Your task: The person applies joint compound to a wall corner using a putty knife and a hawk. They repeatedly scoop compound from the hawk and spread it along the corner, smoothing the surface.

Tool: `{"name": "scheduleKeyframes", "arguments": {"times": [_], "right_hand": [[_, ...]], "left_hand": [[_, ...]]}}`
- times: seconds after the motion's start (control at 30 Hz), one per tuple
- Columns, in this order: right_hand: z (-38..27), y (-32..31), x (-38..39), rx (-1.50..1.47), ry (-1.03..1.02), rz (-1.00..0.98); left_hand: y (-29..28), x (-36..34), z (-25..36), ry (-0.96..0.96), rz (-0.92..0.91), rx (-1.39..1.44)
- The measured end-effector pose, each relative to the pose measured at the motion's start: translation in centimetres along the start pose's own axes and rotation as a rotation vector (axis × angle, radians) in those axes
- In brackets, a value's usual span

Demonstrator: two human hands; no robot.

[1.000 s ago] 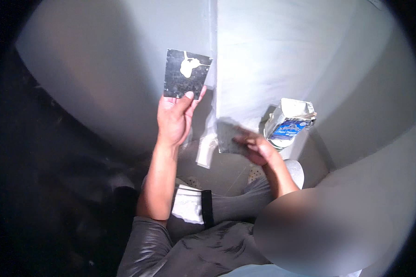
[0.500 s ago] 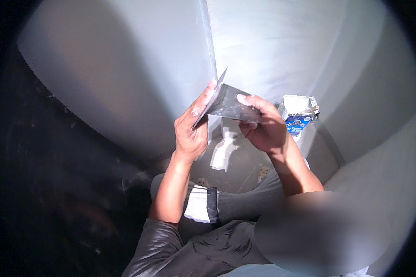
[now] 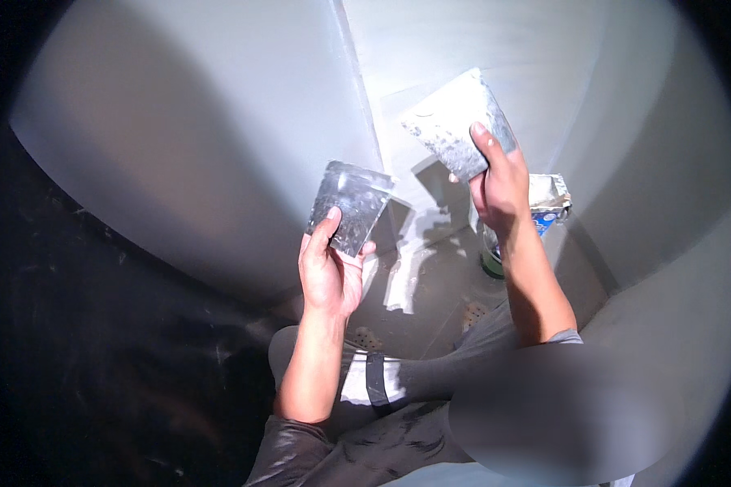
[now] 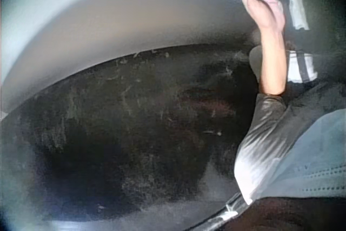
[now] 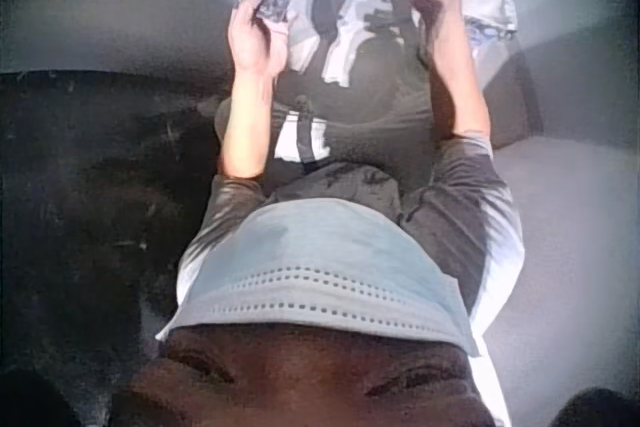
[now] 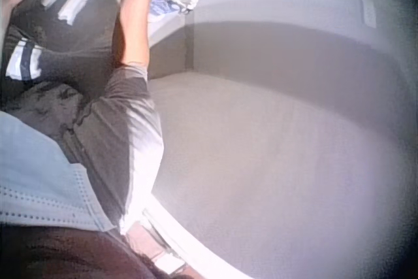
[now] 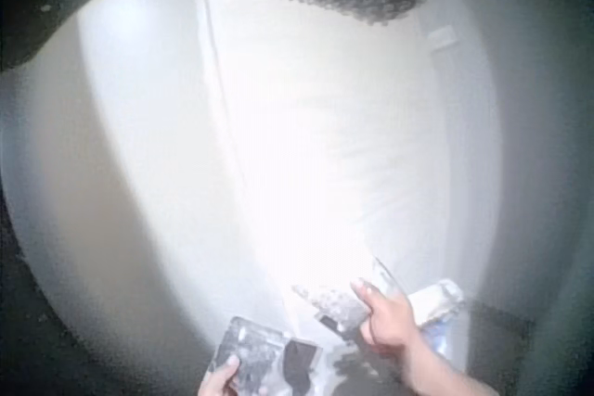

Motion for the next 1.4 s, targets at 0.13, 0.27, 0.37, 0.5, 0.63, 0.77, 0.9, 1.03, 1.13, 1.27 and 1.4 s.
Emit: {"name": "scheduleKeyframes", "arguments": {"times": [0.13,0.27,0.37,0.5,0.63,0.77,0.9,1.03,1.13,1.27,1.4], "right_hand": [[0.5,0.9,1.6,0.210,-0.177,-0.009],[-1.2,4.2,5.6,0.740,-0.860,-0.236],[-1.7,6.9,7.2,0.722,-1.020,-0.409],[0.9,7.3,6.1,0.860,-0.915,-0.499],[6.1,6.8,5.3,1.102,-0.803,-0.614],[8.3,2.2,1.1,1.021,-0.440,-0.424],[6.1,-2.9,-1.4,0.917,-0.310,0.003],[7.2,-3.7,-2.1,0.971,-0.200,0.003],[7.2,-3.5,-2.2,0.983,-0.248,-0.005],[8.1,-3.1,-2.3,0.958,-0.239,-0.016],[9.2,-3.2,-2.6,0.996,-0.236,-0.055]], "left_hand": [[1.6,0.4,0.0,-0.092,-0.020,-0.001],[2.9,-0.4,-1.4,-0.178,-0.031,0.127],[3.5,-0.3,-1.7,-0.247,-0.064,0.234],[0.8,-0.1,-0.9,-0.230,0.003,0.163],[-0.1,-0.1,0.3,-0.240,-0.066,0.200],[0.5,-1.7,2.7,-0.043,-0.104,-0.018],[-5.3,-6.0,1.9,0.146,-0.007,-0.539],[-9.2,-11.8,-1.3,0.234,0.076,-0.952],[-9.5,-15.5,-3.2,0.307,0.059,-0.896],[-9.6,-17.8,-5.1,0.304,0.023,-0.719],[-10.0,-18.7,-5.8,0.362,0.014,-0.756]]}}
Point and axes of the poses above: each hand's wrist, its own x-axis away from the middle knuckle, its own y-axis out of the palm, z = x × y, the point moved 10 cm from there along -x, towards the middle knuckle, and after that the axes turned 6 degrees about y, right-handed, at the moved point
